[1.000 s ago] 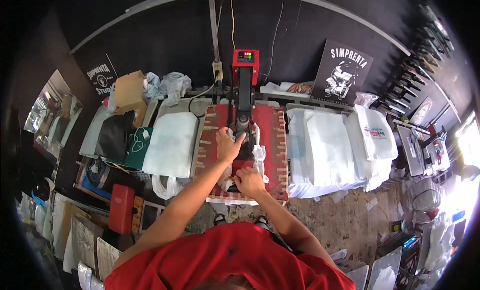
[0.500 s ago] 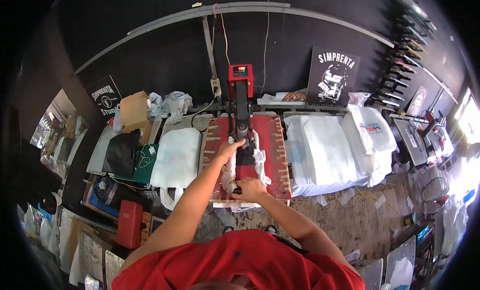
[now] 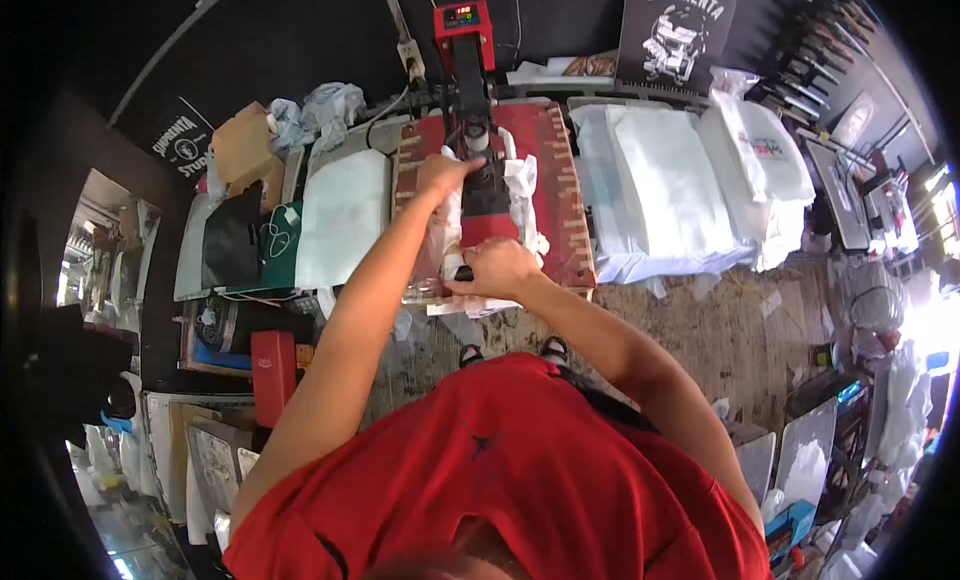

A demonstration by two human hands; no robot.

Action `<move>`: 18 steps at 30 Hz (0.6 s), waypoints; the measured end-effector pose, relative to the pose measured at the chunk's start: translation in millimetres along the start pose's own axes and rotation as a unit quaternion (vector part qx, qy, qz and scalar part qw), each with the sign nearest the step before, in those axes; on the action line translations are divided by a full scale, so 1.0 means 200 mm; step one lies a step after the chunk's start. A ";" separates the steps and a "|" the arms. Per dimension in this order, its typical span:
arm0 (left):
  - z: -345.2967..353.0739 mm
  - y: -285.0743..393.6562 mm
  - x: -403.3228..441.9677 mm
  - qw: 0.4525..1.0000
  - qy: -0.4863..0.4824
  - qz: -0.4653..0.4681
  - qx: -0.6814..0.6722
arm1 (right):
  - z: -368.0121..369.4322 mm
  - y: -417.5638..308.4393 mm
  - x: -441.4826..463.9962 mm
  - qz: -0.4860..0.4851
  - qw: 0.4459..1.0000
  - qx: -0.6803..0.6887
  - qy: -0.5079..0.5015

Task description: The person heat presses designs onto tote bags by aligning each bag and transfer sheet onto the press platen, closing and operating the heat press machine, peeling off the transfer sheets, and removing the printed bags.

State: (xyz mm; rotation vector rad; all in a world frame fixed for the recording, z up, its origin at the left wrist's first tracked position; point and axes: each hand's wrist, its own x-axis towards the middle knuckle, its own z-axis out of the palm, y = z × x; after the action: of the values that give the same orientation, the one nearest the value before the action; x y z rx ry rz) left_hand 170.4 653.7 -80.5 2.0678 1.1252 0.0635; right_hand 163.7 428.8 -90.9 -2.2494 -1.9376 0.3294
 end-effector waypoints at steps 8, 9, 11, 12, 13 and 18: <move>0.07 -0.12 0.05 0.991 0.063 0.114 0.010 | -0.02 -0.01 -0.07 -0.024 0.993 0.005 0.111; 0.07 -0.16 0.05 0.993 0.045 0.109 -0.008 | -0.02 -0.01 -0.08 -0.039 0.990 -0.001 0.135; 0.05 -0.18 -0.03 0.995 0.018 0.096 -0.023 | -0.01 0.00 -0.11 -0.055 0.975 0.060 0.207; 0.03 -0.20 -0.07 0.994 0.011 0.093 -0.047 | -0.02 0.00 -0.12 -0.060 0.965 0.093 0.239; 0.06 -0.25 -0.13 0.993 -0.001 0.089 -0.072 | -0.02 0.01 -0.15 -0.062 0.945 0.172 0.270; 0.18 -0.48 -0.72 0.961 0.020 0.134 -0.241 | -0.01 0.18 -0.50 0.092 0.757 0.639 0.098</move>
State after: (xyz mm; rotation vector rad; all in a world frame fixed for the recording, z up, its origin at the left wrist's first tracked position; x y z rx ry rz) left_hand 29.4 557.2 -125.1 1.7641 0.7500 0.4691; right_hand 184.2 324.6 -91.7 -1.3713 -0.7985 1.0006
